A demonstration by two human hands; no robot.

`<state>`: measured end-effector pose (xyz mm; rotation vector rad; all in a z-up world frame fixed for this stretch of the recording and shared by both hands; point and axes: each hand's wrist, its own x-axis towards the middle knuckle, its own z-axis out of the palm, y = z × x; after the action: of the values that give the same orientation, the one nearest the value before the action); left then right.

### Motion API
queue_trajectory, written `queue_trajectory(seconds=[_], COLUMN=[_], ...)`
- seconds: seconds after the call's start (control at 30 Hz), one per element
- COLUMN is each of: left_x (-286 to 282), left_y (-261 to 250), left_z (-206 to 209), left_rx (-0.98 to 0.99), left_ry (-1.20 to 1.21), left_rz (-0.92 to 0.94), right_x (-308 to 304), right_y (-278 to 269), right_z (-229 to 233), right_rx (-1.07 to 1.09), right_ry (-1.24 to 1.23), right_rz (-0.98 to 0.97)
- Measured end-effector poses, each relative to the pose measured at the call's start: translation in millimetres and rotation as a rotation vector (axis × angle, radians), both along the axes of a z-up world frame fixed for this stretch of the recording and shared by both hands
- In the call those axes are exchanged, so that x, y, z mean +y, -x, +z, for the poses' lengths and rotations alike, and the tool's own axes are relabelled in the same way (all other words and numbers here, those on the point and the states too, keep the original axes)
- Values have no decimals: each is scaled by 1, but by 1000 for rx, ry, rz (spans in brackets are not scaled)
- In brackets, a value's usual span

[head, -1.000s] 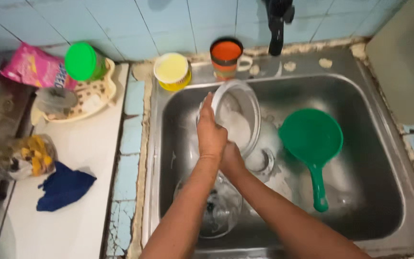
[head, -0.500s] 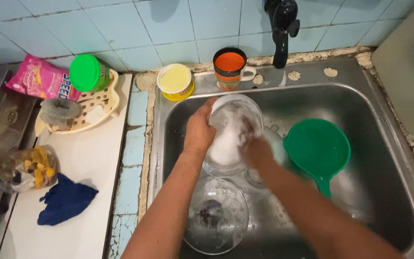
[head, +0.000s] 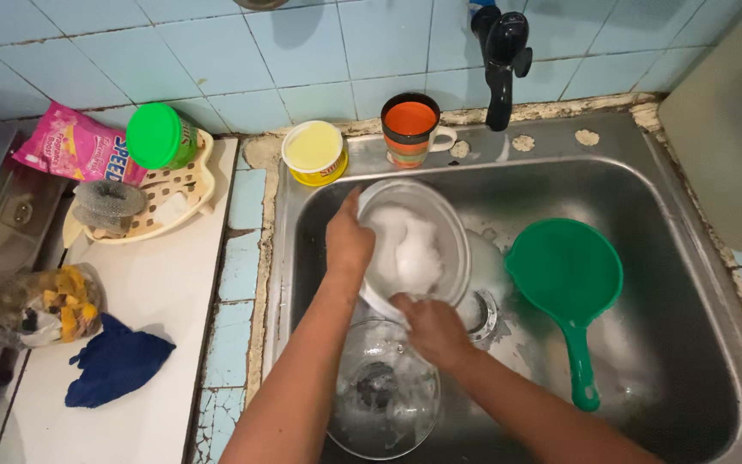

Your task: The person washes the parts of a rice cooker in a kitchen sink. They scrub the glass lid and the metal inner pot with a soapy sponge, then rinse the pot and lid repeatedly using a green plastic scoop of water, and set the lid on the counter beside the sink.

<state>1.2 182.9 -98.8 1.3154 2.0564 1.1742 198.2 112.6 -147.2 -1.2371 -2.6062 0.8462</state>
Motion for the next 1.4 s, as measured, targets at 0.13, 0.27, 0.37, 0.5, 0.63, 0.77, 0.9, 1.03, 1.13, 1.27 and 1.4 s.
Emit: queue_trajectory(seconds=[0.13, 0.27, 0.37, 0.5, 0.63, 0.77, 0.9, 1.03, 1.13, 1.27, 1.4], left_x=[-4, -21, -32, -34, -20, -32, -98, -187, -221, -241, -239], left_y=[0, -8, -16, -24, -21, -14, -25, -51, -59, -52, -43], left_z=[-22, -11, 11, 24, 20, 31, 61, 70, 56, 37, 35], left_rx=[3, 56, 254, 190, 184, 239, 428, 758, 671, 825, 891], left_ry=[-59, -135, -105, -92, -136, -51, 594, 1064, 1081, 884, 908], left_rz=[-34, -191, -319, -312, -267, -234, -199, -860, -951, -841, -937], right_x=[15, 67, 97, 106, 117, 132, 132, 120, 115, 106, 99], right_y=[-27, -34, -34, -28, -28, -39, -66, -80, -80, -70, -52], right_z=[21, 50, 76, 94, 91, 77, 73, 73, 68, 55, 55], right_rx=[-129, 227, 289, 291, 517, 770, 761, 1057, 1148, 1126, 1030], right_ry=[-110, -311, -360, -329, 99, 346, 302, 533, 501, 396, 291], right_rz=[-58, -115, -118, -130, -336, -548, -756, -872, -855, -866, -792])
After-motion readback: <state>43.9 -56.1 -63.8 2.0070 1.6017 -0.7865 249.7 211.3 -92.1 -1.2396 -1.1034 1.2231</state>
